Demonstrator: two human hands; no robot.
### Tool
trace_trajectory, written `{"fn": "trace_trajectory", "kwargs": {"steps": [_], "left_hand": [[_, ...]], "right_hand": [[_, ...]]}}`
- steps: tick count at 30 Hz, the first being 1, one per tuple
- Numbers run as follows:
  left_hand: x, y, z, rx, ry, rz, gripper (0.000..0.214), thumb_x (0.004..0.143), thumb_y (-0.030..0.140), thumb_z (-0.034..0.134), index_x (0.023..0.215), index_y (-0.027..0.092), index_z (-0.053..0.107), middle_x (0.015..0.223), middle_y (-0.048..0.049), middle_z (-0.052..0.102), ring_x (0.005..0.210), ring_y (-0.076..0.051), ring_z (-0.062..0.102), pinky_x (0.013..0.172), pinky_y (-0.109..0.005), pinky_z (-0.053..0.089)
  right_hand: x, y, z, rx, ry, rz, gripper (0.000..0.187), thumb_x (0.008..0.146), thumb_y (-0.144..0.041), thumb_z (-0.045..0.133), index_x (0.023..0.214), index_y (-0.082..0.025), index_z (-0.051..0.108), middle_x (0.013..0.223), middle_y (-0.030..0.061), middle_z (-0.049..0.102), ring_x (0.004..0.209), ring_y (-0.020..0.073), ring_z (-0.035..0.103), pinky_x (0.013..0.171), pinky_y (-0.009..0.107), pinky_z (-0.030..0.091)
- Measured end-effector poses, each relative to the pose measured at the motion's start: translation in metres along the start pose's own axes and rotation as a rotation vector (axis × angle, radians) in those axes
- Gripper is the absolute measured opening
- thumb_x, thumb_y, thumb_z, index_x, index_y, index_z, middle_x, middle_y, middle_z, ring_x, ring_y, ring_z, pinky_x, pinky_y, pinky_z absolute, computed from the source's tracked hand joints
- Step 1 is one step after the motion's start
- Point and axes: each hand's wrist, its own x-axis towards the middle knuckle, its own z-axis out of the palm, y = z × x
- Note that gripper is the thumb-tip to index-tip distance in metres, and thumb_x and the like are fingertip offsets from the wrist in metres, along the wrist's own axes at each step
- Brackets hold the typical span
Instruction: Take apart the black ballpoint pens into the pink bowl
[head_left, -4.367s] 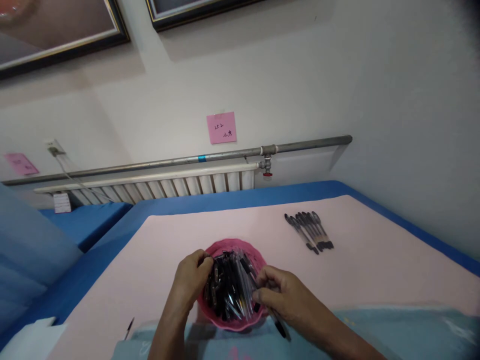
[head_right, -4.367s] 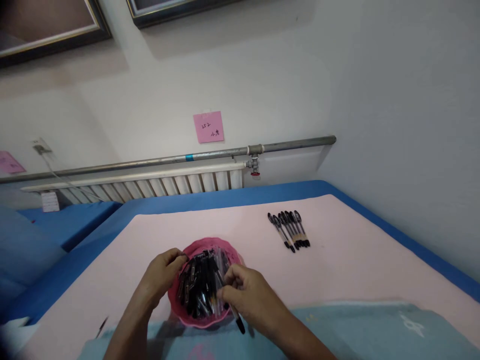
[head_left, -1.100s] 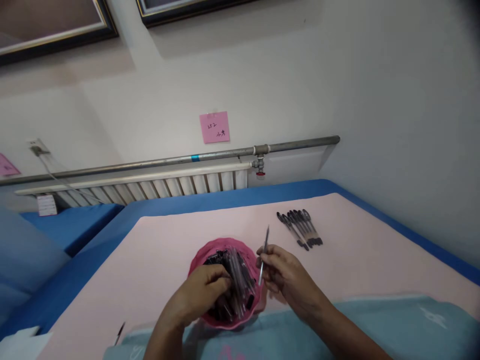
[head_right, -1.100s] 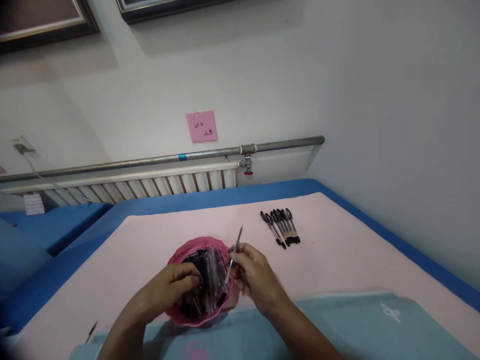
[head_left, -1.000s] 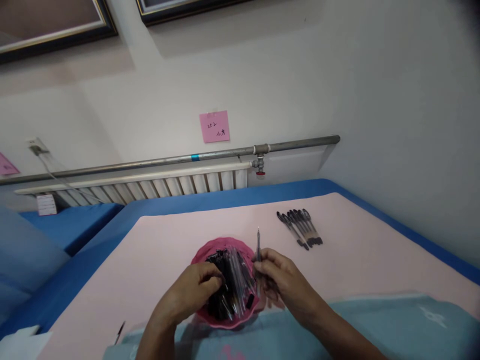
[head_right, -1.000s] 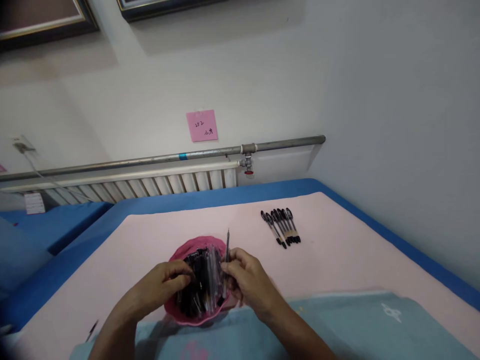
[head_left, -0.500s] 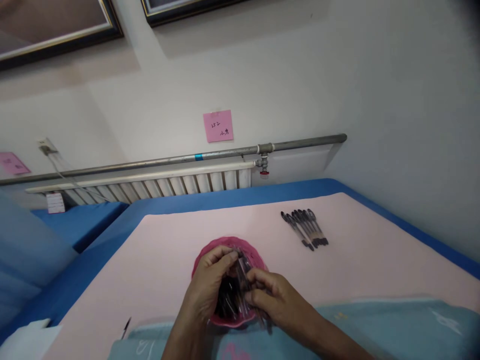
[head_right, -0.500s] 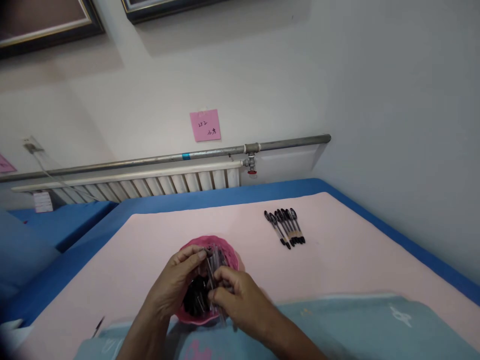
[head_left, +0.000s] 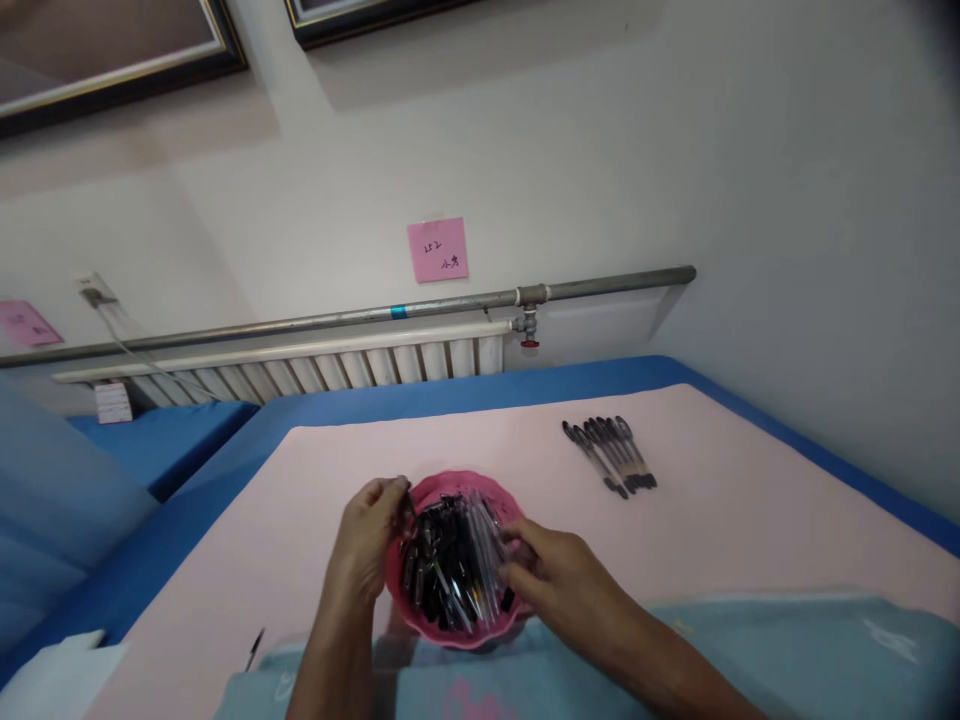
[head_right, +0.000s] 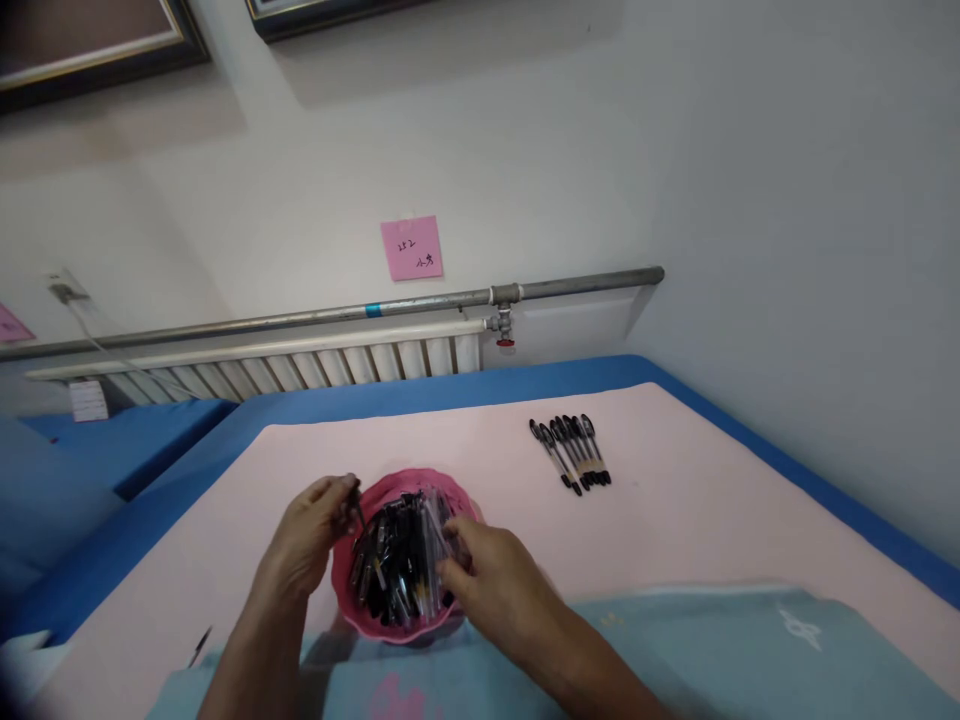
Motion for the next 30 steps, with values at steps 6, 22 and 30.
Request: {"fn": "trace_trajectory", "kwargs": {"steps": [6,22,30], "left_hand": [[0.001,-0.020,0.019,0.223,-0.065,-0.017,0.029,0.068,0.044,0.064,0.066,0.016,0.056,0.051,0.0056,0.053,0.042,-0.009,0.044,0.044,-0.022,0.034],[0.000,-0.019,0.009,0.482,-0.097,0.072,0.034,0.069,0.047,0.059,0.083,0.017,0.066,0.068,-0.0029,0.063,0.064,-0.019,0.057,0.056,-0.028,0.042],[-0.006,-0.011,0.008,0.623,-0.115,0.113,0.028,0.073,0.045,0.053,0.063,0.020,0.057,0.056,0.0006,0.055,0.056,-0.016,0.050,0.054,-0.027,0.035]], "right_hand": [[0.002,0.001,0.005,-0.043,0.084,-0.058,0.021,0.076,-0.021,0.058,0.095,-0.026,0.066,0.074,-0.0001,0.067,0.065,0.0175,0.058,0.058,0.027,0.039],[0.042,0.053,-0.090,-0.790,0.401,0.252,0.023,0.082,-0.008,0.043,0.096,-0.011,0.062,0.104,0.0172,0.061,0.098,0.0260,0.053,0.077,0.033,0.037],[0.046,0.048,-0.089,-0.489,0.418,0.343,0.015,0.072,-0.002,0.049,0.076,-0.012,0.060,0.077,0.0129,0.062,0.082,0.0245,0.056,0.066,0.031,0.035]]}}
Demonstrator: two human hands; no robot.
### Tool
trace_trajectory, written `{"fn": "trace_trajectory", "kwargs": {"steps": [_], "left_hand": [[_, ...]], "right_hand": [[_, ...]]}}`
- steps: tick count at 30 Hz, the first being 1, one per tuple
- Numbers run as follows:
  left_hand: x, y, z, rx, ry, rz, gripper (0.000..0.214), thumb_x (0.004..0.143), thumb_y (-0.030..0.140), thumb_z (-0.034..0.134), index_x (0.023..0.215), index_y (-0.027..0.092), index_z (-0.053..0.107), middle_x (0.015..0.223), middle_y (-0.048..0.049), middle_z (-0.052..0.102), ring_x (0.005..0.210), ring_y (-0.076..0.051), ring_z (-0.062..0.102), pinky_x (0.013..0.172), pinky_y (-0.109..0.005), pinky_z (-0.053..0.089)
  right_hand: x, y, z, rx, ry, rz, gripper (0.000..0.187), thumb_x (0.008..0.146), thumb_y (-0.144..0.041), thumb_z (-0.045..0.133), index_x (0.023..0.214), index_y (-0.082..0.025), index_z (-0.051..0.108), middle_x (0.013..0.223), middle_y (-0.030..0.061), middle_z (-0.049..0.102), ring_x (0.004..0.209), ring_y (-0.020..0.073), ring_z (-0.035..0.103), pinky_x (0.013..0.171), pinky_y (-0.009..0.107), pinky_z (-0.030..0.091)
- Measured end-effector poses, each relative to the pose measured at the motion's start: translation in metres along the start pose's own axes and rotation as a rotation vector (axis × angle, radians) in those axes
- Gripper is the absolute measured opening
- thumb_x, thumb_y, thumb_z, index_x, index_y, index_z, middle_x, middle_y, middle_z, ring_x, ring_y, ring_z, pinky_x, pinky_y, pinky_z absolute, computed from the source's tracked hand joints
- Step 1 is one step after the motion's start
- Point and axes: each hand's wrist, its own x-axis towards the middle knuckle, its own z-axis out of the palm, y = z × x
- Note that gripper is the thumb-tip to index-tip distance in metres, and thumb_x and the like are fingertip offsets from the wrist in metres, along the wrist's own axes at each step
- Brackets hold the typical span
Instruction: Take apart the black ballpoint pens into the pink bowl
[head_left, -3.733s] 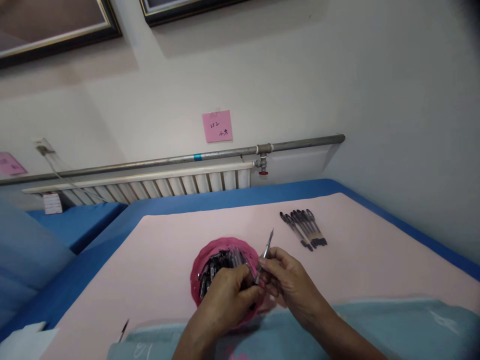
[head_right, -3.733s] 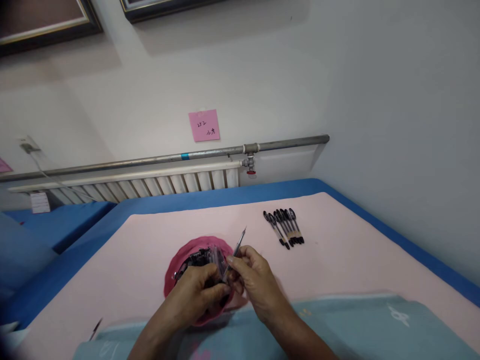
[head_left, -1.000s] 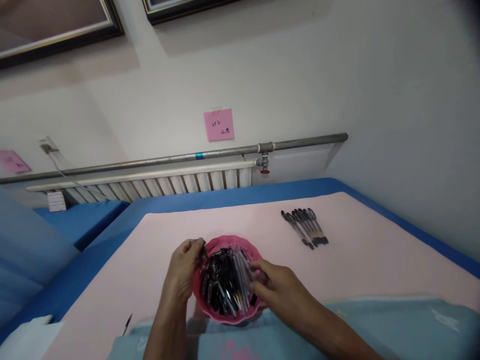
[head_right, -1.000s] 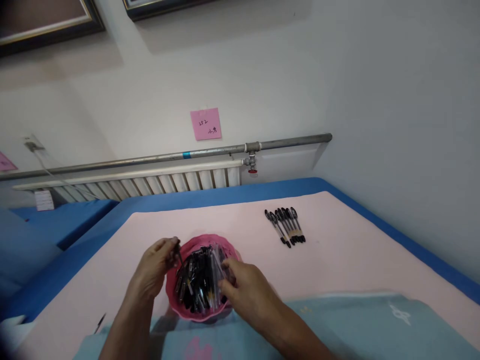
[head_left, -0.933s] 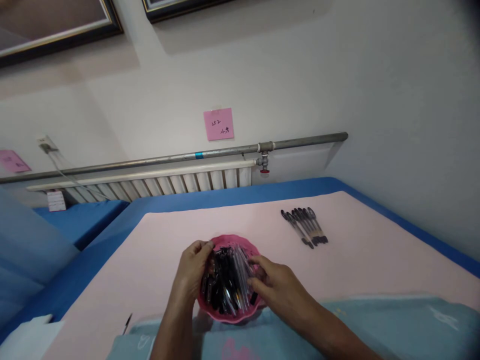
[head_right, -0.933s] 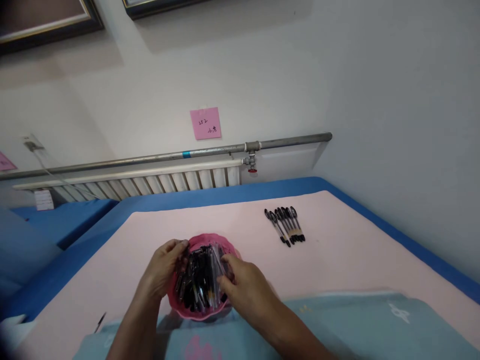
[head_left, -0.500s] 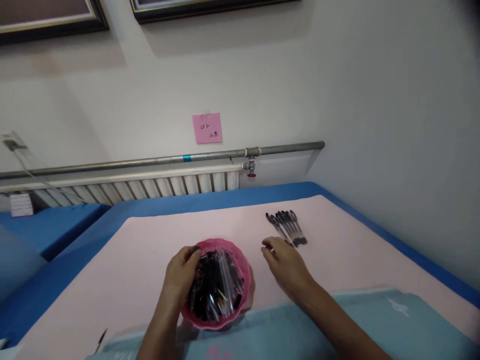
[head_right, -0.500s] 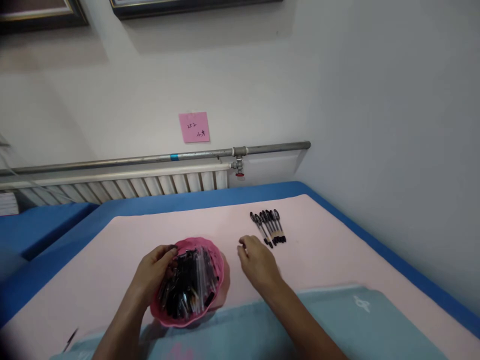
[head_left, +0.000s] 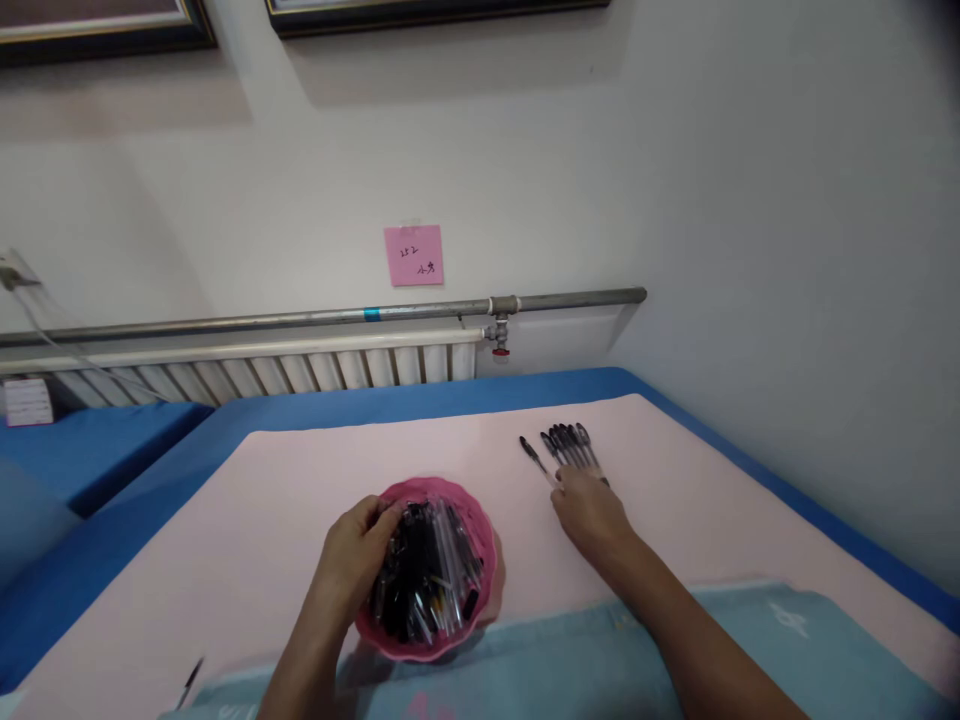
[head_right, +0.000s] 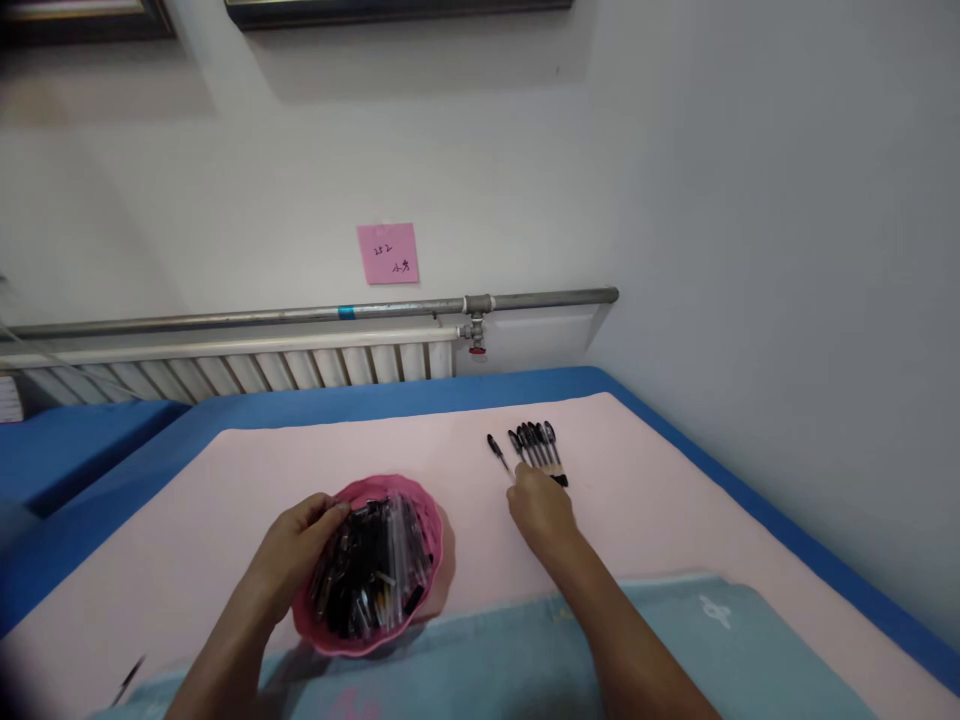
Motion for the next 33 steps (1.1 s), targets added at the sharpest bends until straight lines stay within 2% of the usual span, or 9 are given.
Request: {"fn": "trace_trajectory", "kwargs": {"steps": [4,6,9,13,18,23,28,33], "left_hand": [[-0.005,0.004,-0.001,0.290,-0.102,0.012,0.029,0.075,0.041,0.051,0.055,0.020,0.055,0.056,-0.0019,0.057,0.056,-0.018,0.051,0.054,-0.028,0.031],[-0.007,0.006,0.003,0.472,-0.141,0.011,0.027,0.074,0.040,0.052,0.057,0.020,0.059,0.061,-0.0055,0.063,0.058,-0.020,0.054,0.054,-0.029,0.030],[-0.010,0.008,0.010,0.662,-0.146,-0.023,0.027,0.072,0.042,0.053,0.064,0.018,0.063,0.068,-0.0113,0.068,0.062,-0.024,0.059,0.054,-0.031,0.029],[-0.012,0.009,0.011,0.753,-0.174,-0.016,0.025,0.071,0.039,0.054,0.072,0.017,0.065,0.075,-0.0138,0.070,0.068,-0.027,0.062,0.054,-0.032,0.029],[-0.009,0.005,0.004,0.716,-0.242,-0.007,0.017,0.072,0.032,0.054,0.076,0.019,0.064,0.080,-0.0107,0.071,0.071,-0.026,0.063,0.057,-0.031,0.034],[-0.007,0.003,0.006,0.768,-0.221,0.019,0.021,0.076,0.027,0.049,0.089,0.018,0.063,0.089,-0.0119,0.070,0.081,-0.028,0.063,0.065,-0.034,0.038],[-0.011,0.008,0.014,0.685,-0.209,0.206,0.025,0.069,0.011,0.052,0.090,0.020,0.061,0.104,-0.0078,0.064,0.094,-0.022,0.059,0.078,-0.031,0.040],[-0.016,0.015,0.023,0.638,-0.293,0.204,0.020,0.071,0.018,0.057,0.089,0.022,0.064,0.107,-0.0067,0.060,0.093,-0.022,0.058,0.079,-0.031,0.041]], "right_hand": [[-0.012,-0.011,-0.002,0.360,-0.087,0.054,0.013,0.072,-0.011,0.053,0.082,-0.016,0.059,0.065,0.0027,0.056,0.062,0.0159,0.053,0.052,0.025,0.035],[-0.023,-0.019,-0.003,0.573,-0.171,0.079,0.012,0.074,-0.020,0.053,0.086,-0.018,0.057,0.058,-0.0017,0.051,0.049,0.0114,0.047,0.042,0.021,0.029],[-0.036,-0.030,-0.003,0.854,-0.287,0.116,0.015,0.071,-0.027,0.059,0.082,-0.018,0.055,0.056,-0.0028,0.049,0.044,0.0079,0.042,0.035,0.017,0.021],[-0.046,-0.039,-0.005,1.088,-0.403,0.170,0.021,0.061,-0.023,0.070,0.074,-0.016,0.056,0.057,-0.0023,0.050,0.043,0.0054,0.041,0.032,0.014,0.017],[-0.050,-0.043,-0.002,1.212,-0.458,0.214,0.020,0.058,-0.018,0.072,0.071,-0.016,0.057,0.056,-0.0029,0.051,0.042,0.0037,0.039,0.031,0.012,0.016],[-0.053,-0.045,0.000,1.250,-0.475,0.236,0.020,0.057,-0.016,0.072,0.069,-0.016,0.056,0.053,-0.0051,0.048,0.041,0.0027,0.036,0.031,0.012,0.015],[-0.054,-0.046,0.000,1.265,-0.489,0.241,0.020,0.057,-0.017,0.071,0.068,-0.017,0.055,0.054,-0.0054,0.047,0.042,0.0035,0.038,0.032,0.013,0.014],[-0.055,-0.048,0.000,1.268,-0.506,0.247,0.020,0.057,-0.018,0.071,0.068,-0.017,0.054,0.054,-0.0058,0.047,0.040,0.0028,0.035,0.032,0.013,0.012]]}}
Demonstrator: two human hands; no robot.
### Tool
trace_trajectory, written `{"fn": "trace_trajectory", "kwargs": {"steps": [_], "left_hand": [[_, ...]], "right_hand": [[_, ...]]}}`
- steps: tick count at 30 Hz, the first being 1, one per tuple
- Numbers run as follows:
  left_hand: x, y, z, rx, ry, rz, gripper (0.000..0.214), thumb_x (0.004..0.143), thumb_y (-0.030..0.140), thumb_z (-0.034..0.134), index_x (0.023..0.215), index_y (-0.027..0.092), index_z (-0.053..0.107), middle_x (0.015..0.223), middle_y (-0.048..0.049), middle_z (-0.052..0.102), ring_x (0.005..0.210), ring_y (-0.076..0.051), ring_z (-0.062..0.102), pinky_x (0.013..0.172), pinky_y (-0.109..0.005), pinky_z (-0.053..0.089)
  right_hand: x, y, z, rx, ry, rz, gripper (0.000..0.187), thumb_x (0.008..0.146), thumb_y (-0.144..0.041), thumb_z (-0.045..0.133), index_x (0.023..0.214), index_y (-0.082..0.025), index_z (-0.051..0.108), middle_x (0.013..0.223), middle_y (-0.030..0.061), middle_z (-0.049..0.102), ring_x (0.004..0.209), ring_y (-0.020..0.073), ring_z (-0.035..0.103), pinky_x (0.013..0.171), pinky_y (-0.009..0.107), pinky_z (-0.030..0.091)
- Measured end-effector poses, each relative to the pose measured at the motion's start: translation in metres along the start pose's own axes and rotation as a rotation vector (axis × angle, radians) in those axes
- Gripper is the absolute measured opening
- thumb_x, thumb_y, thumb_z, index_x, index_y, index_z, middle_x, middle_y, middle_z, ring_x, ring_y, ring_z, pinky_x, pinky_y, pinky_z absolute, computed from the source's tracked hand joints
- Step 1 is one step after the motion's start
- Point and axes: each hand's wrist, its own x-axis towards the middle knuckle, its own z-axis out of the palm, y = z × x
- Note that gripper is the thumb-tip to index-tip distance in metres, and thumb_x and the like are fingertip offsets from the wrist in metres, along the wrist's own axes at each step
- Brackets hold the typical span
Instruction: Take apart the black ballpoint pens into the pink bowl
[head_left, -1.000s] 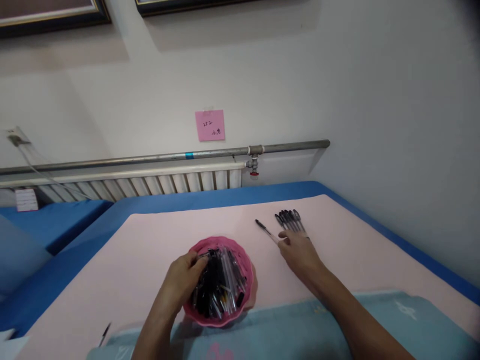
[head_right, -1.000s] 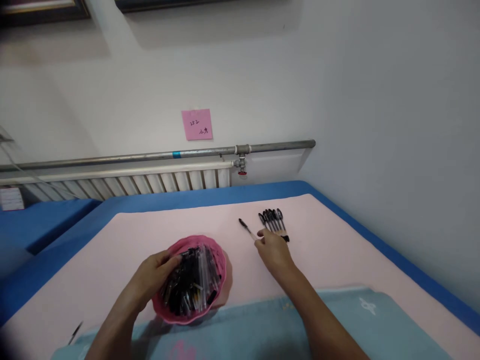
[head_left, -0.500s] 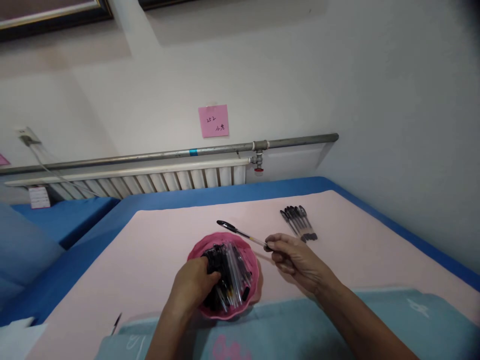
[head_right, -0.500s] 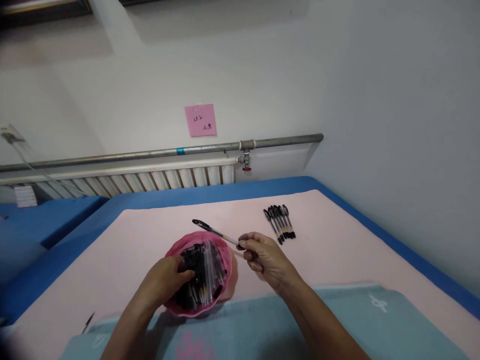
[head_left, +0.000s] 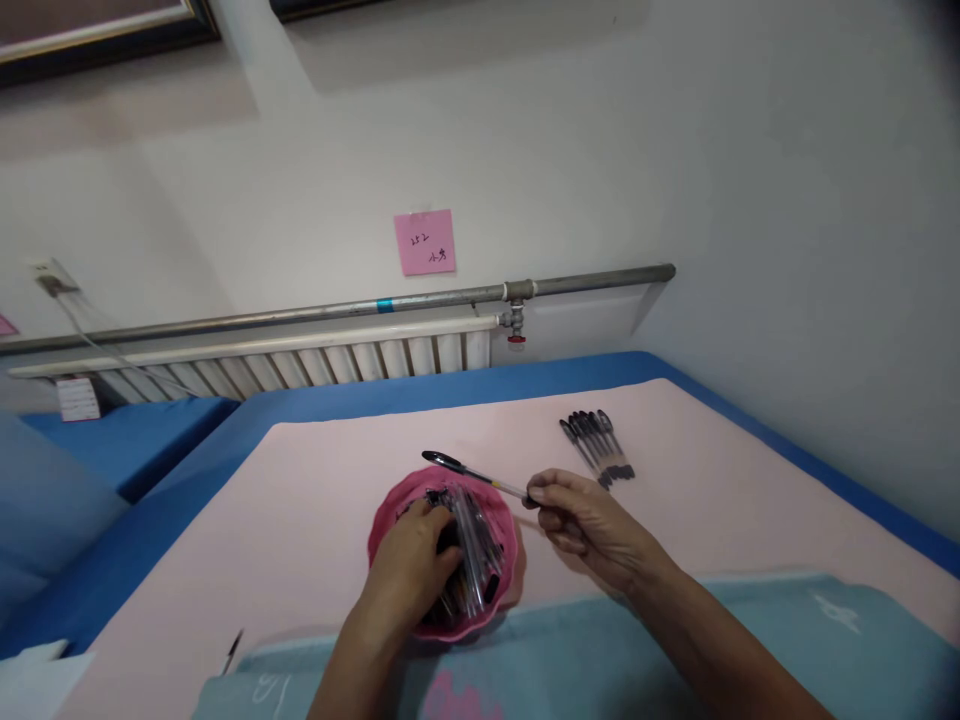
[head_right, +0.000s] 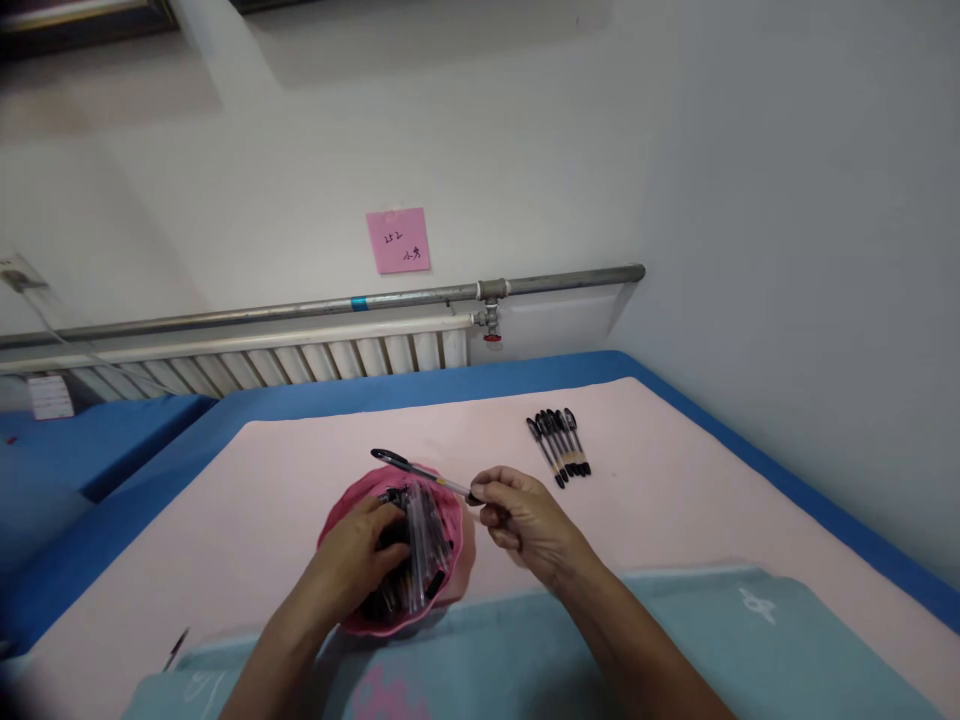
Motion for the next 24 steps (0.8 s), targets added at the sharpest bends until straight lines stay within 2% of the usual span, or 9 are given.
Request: {"fn": "trace_trajectory", "kwargs": {"steps": [3,6,9,12,14,16,19,21,24], "left_hand": [[0.003,0.005,0.004,0.024,0.006,-0.040,0.019,0.072,0.021,0.057,0.090,0.020,0.064,0.108,-0.0098,0.060,0.095,-0.025,0.058,0.078,-0.033,0.041],[0.007,0.002,0.004,-0.094,0.105,-0.040,0.017,0.075,0.022,0.055,0.090,0.018,0.065,0.105,-0.0111,0.062,0.096,-0.025,0.057,0.081,-0.034,0.040],[0.007,-0.004,-0.001,-0.536,0.208,-0.029,0.018,0.080,0.028,0.052,0.090,0.019,0.064,0.087,-0.0060,0.065,0.081,-0.019,0.058,0.072,-0.029,0.042],[0.005,-0.005,-0.007,-1.081,0.175,-0.045,0.021,0.079,0.037,0.057,0.083,0.017,0.062,0.062,0.0023,0.056,0.052,-0.010,0.047,0.051,-0.022,0.035],[0.004,-0.003,-0.010,-1.352,0.187,-0.051,0.025,0.073,0.039,0.066,0.080,0.016,0.060,0.057,0.0048,0.051,0.047,-0.007,0.041,0.046,-0.020,0.031],[0.004,0.000,-0.011,-1.521,0.234,-0.070,0.030,0.067,0.037,0.073,0.082,0.014,0.060,0.059,0.0046,0.052,0.048,-0.006,0.042,0.046,-0.019,0.032],[0.005,0.002,-0.011,-1.627,0.244,-0.081,0.032,0.064,0.035,0.076,0.081,0.013,0.060,0.058,0.0047,0.052,0.048,-0.005,0.042,0.044,-0.018,0.032],[0.005,0.003,-0.010,-1.646,0.230,-0.072,0.030,0.064,0.034,0.076,0.077,0.014,0.058,0.056,0.0054,0.051,0.047,-0.005,0.042,0.044,-0.018,0.032],[0.005,0.003,-0.009,-1.606,0.213,-0.071,0.029,0.065,0.035,0.076,0.070,0.014,0.056,0.054,0.0058,0.050,0.046,-0.005,0.042,0.045,-0.019,0.032]], "right_hand": [[0.000,0.001,0.000,-0.001,0.002,0.005,0.020,0.056,-0.019,0.071,0.068,-0.017,0.054,0.053,-0.0057,0.047,0.041,0.0032,0.036,0.032,0.013,0.012],[0.000,0.001,0.001,-0.006,-0.003,0.009,0.021,0.056,-0.018,0.071,0.068,-0.017,0.054,0.052,-0.0058,0.046,0.041,0.0032,0.037,0.032,0.013,0.013],[0.000,0.003,0.002,-0.019,-0.019,0.014,0.021,0.056,-0.018,0.072,0.067,-0.017,0.053,0.051,-0.0065,0.044,0.040,0.0029,0.034,0.032,0.013,0.011],[0.000,0.007,0.005,-0.037,-0.039,0.022,0.021,0.057,-0.020,0.072,0.067,-0.017,0.053,0.051,-0.0065,0.044,0.040,0.0026,0.032,0.033,0.014,0.010],[-0.001,0.009,0.007,-0.052,-0.062,0.040,0.021,0.058,-0.021,0.071,0.067,-0.017,0.053,0.050,-0.0073,0.043,0.039,0.0022,0.029,0.033,0.014,0.009],[-0.003,0.009,0.008,-0.077,-0.096,0.064,0.021,0.059,-0.023,0.071,0.068,-0.018,0.052,0.048,-0.0084,0.041,0.038,0.0022,0.027,0.034,0.015,0.008],[-0.008,0.010,0.011,-0.182,-0.172,0.134,0.019,0.062,-0.027,0.068,0.074,-0.018,0.055,0.046,-0.0093,0.041,0.037,0.0022,0.025,0.035,0.016,0.008],[-0.012,0.011,0.014,-0.318,-0.245,0.172,0.018,0.070,-0.034,0.063,0.073,-0.017,0.057,0.044,-0.0082,0.042,0.034,0.0027,0.026,0.035,0.017,0.010],[-0.017,0.017,0.019,-0.431,-0.332,0.139,0.025,0.074,-0.040,0.058,0.067,-0.016,0.057,0.046,-0.0048,0.049,0.036,0.0040,0.034,0.037,0.018,0.018]]}}
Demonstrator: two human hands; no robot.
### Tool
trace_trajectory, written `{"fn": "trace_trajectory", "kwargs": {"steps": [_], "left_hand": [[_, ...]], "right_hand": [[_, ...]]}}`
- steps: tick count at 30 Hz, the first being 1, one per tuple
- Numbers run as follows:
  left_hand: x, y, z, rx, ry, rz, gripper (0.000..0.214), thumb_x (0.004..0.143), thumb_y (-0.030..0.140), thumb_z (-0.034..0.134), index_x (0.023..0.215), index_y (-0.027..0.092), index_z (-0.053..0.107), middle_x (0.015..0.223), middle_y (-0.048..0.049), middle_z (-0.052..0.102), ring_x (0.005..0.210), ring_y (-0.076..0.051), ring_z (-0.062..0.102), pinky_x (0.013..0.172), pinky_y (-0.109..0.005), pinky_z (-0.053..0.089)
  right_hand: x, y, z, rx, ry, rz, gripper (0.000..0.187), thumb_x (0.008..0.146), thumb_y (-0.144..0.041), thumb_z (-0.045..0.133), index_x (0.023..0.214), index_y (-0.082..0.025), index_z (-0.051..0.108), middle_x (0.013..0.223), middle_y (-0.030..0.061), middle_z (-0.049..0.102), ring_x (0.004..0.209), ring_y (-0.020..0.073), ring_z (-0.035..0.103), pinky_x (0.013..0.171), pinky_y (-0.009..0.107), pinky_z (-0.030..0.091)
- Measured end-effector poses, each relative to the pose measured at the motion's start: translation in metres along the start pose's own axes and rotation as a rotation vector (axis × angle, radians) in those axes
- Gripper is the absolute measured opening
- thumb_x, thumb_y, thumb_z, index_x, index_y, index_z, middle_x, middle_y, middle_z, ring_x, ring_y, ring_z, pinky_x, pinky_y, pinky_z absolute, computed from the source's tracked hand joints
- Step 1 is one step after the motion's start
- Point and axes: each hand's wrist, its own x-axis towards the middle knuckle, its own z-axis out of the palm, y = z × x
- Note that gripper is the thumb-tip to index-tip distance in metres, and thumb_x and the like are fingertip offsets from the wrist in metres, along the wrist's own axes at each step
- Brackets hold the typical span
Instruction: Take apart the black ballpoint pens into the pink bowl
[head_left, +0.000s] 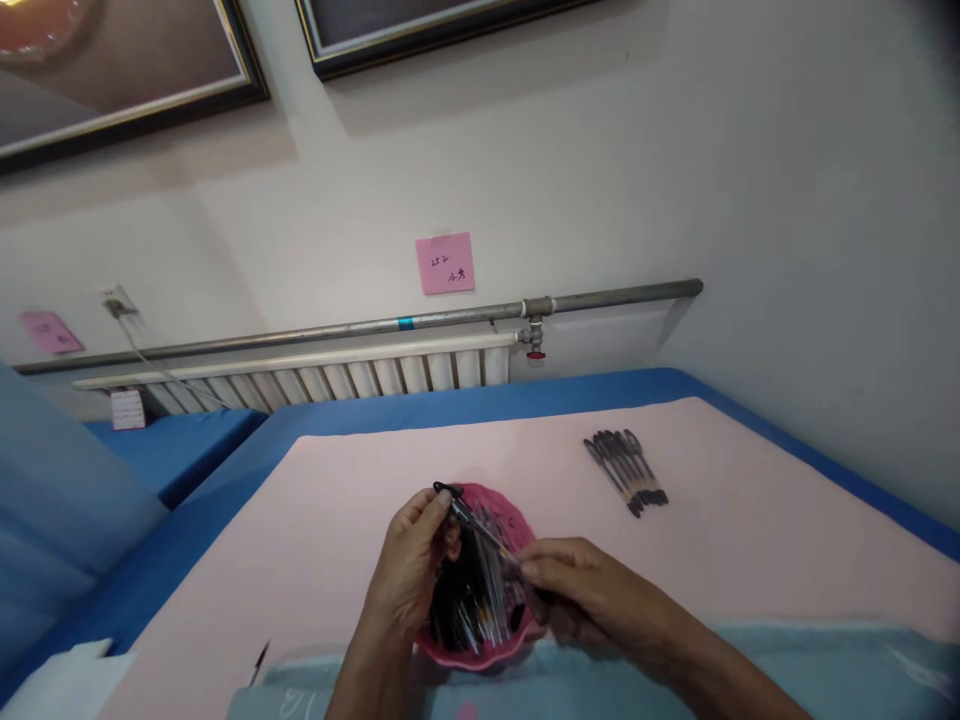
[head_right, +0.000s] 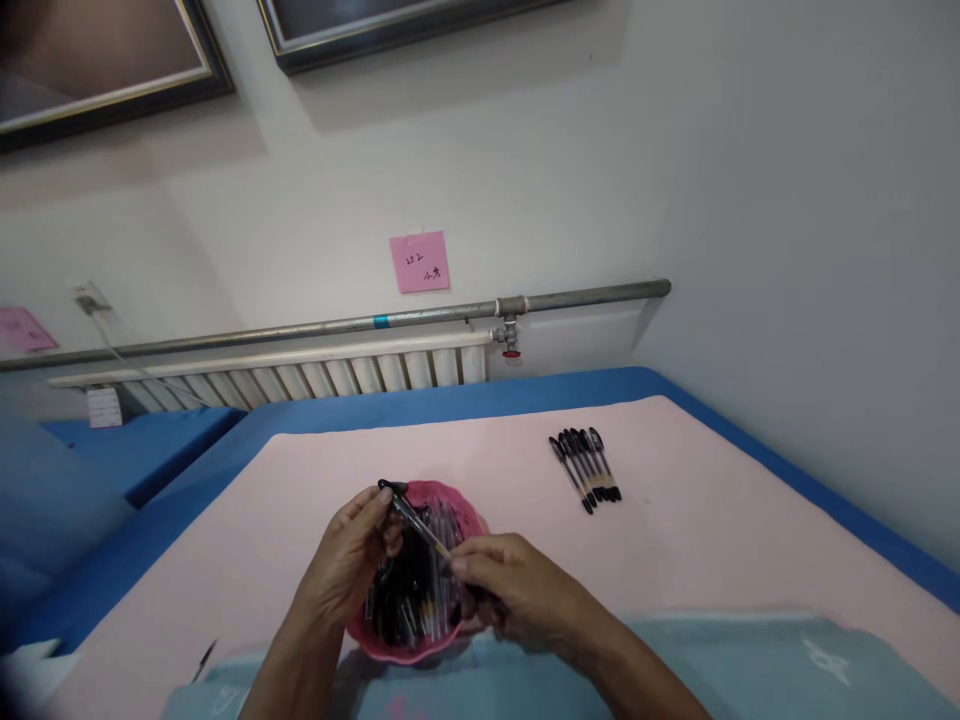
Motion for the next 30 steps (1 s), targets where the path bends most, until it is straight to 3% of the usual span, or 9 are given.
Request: {"fn": "trace_trajectory", "kwargs": {"steps": [4,7,12,15,17,20,24,30], "left_hand": [[0.001,0.006,-0.006,0.021,0.072,0.045,0.032,0.064,0.039,0.075,0.069,0.014,0.056,0.052,0.0059,0.049,0.045,-0.005,0.041,0.045,-0.019,0.031],[0.002,0.015,-0.014,0.076,0.173,0.080,0.035,0.061,0.044,0.073,0.066,0.015,0.056,0.051,0.0060,0.047,0.045,-0.006,0.040,0.044,-0.020,0.030],[0.001,0.023,-0.029,0.599,0.215,0.047,0.033,0.068,0.043,0.063,0.054,0.019,0.046,0.046,0.0074,0.040,0.044,-0.008,0.036,0.045,-0.022,0.026],[0.001,0.021,-0.033,0.976,0.227,0.025,0.021,0.071,0.034,0.058,0.058,0.018,0.055,0.053,0.0034,0.051,0.054,-0.013,0.046,0.053,-0.025,0.032],[0.001,0.020,-0.033,1.045,0.227,0.038,0.015,0.072,0.032,0.057,0.070,0.018,0.062,0.064,-0.0004,0.060,0.065,-0.016,0.054,0.060,-0.027,0.037],[-0.002,0.018,-0.024,0.793,0.102,0.035,0.021,0.075,0.037,0.058,0.080,0.018,0.063,0.068,-0.0002,0.061,0.062,-0.014,0.052,0.058,-0.025,0.037],[-0.008,0.014,-0.008,0.337,-0.094,-0.089,0.031,0.070,0.045,0.066,0.067,0.017,0.054,0.052,0.0077,0.041,0.042,-0.005,0.029,0.041,-0.020,0.023],[-0.007,0.007,-0.001,0.055,-0.099,-0.108,0.031,0.068,0.039,0.073,0.075,0.014,0.056,0.054,0.0080,0.041,0.040,-0.001,0.026,0.039,-0.017,0.023]], "right_hand": [[0.000,0.003,0.001,-0.028,-0.034,-0.011,0.015,0.070,-0.031,0.062,0.070,-0.016,0.059,0.052,-0.0031,0.055,0.044,0.0058,0.041,0.043,0.019,0.023],[-0.001,0.000,-0.006,-0.089,-0.061,0.018,0.007,0.066,-0.022,0.061,0.066,-0.015,0.061,0.048,-0.0046,0.051,0.043,0.0051,0.036,0.043,0.020,0.022],[-0.003,-0.006,-0.015,-0.065,-0.008,-0.012,0.005,0.063,-0.020,0.060,0.059,-0.016,0.060,0.039,-0.0092,0.036,0.037,0.0042,0.025,0.040,0.022,0.013],[0.000,-0.004,-0.014,-0.024,0.050,-0.019,0.009,0.062,-0.024,0.064,0.060,-0.017,0.059,0.038,-0.0103,0.034,0.036,0.0039,0.023,0.040,0.022,0.011],[0.003,0.000,-0.013,-0.020,0.070,-0.004,0.011,0.062,-0.027,0.064,0.062,-0.017,0.059,0.037,-0.0108,0.033,0.035,0.0038,0.021,0.040,0.023,0.009],[0.006,0.005,-0.011,-0.012,0.083,0.005,0.015,0.064,-0.031,0.064,0.066,-0.017,0.059,0.038,-0.0110,0.033,0.035,0.0039,0.019,0.039,0.023,0.009],[0.005,0.008,-0.007,-0.010,0.060,0.005,0.020,0.067,-0.037,0.064,0.069,-0.017,0.060,0.042,-0.0093,0.039,0.035,0.0039,0.022,0.039,0.021,0.012],[-0.001,0.003,0.001,-0.034,0.003,-0.002,0.017,0.067,-0.033,0.062,0.066,-0.016,0.060,0.045,-0.0056,0.049,0.034,0.0042,0.029,0.037,0.021,0.015]]}}
